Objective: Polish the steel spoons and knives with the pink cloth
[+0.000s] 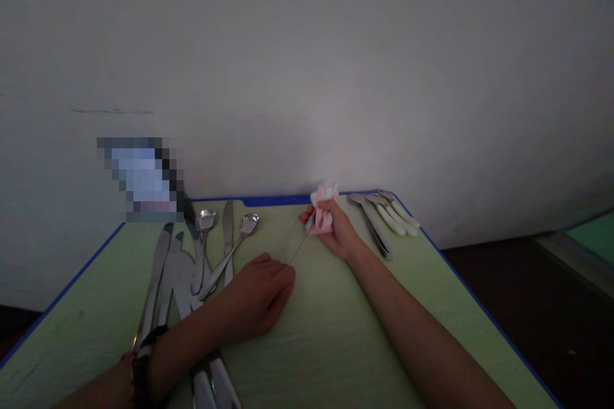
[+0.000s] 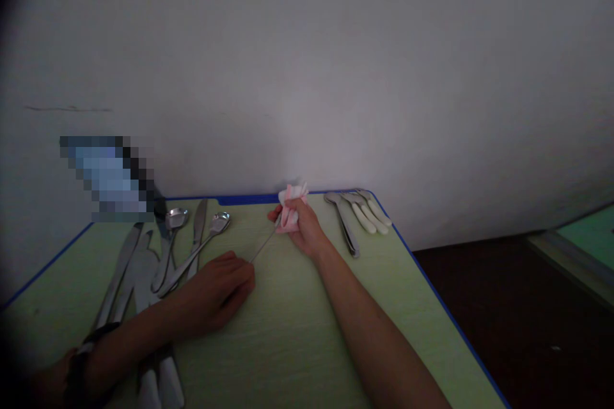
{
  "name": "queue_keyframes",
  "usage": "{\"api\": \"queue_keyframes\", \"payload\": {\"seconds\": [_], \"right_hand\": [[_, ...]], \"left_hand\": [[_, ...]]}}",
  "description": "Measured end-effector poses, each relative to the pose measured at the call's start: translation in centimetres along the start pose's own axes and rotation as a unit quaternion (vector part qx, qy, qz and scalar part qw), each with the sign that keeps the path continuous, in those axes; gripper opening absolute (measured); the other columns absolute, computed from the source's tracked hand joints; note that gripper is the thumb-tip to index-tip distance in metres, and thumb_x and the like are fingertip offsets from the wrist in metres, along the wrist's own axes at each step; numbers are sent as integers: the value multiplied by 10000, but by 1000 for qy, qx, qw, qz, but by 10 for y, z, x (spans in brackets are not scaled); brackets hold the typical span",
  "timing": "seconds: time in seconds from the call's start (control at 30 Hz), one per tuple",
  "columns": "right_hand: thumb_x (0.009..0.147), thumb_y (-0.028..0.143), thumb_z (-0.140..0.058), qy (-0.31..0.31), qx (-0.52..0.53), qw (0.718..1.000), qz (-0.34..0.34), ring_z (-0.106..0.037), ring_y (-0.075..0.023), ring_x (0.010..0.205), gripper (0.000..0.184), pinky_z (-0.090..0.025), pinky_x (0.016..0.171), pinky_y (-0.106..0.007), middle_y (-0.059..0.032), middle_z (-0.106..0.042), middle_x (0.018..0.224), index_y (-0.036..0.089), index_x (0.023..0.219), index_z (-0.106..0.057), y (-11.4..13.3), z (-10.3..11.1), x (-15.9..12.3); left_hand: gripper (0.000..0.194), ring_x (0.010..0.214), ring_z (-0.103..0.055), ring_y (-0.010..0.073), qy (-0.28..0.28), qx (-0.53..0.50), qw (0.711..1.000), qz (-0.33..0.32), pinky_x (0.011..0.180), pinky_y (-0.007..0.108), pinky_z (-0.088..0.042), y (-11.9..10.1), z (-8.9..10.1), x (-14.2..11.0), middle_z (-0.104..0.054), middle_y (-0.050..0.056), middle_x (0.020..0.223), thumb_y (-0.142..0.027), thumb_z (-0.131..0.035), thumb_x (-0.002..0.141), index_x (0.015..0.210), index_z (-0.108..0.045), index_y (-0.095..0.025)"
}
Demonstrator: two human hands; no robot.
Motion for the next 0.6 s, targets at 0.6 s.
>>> {"api": "queue_keyframes", "payload": {"seconds": [0.6], "right_hand": [[694,215,-570,0,-4,1000,2,-615,-122,577,80,-525,686,-264,9,-626,604,158,750,-581,0,0,1]], "left_hand": [[174,660,-479,158,0,9,1000,0,711,323,-358,0,-1,0,-527,7,693,-164,-345,897,735,-404,-193]]}}
Point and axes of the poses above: each hand's wrist, its own x-axis towards the middle knuckle, its own z-axis out of the back of the hand, y = z × x, the point moved 9 cm from there along x, towards the middle knuckle
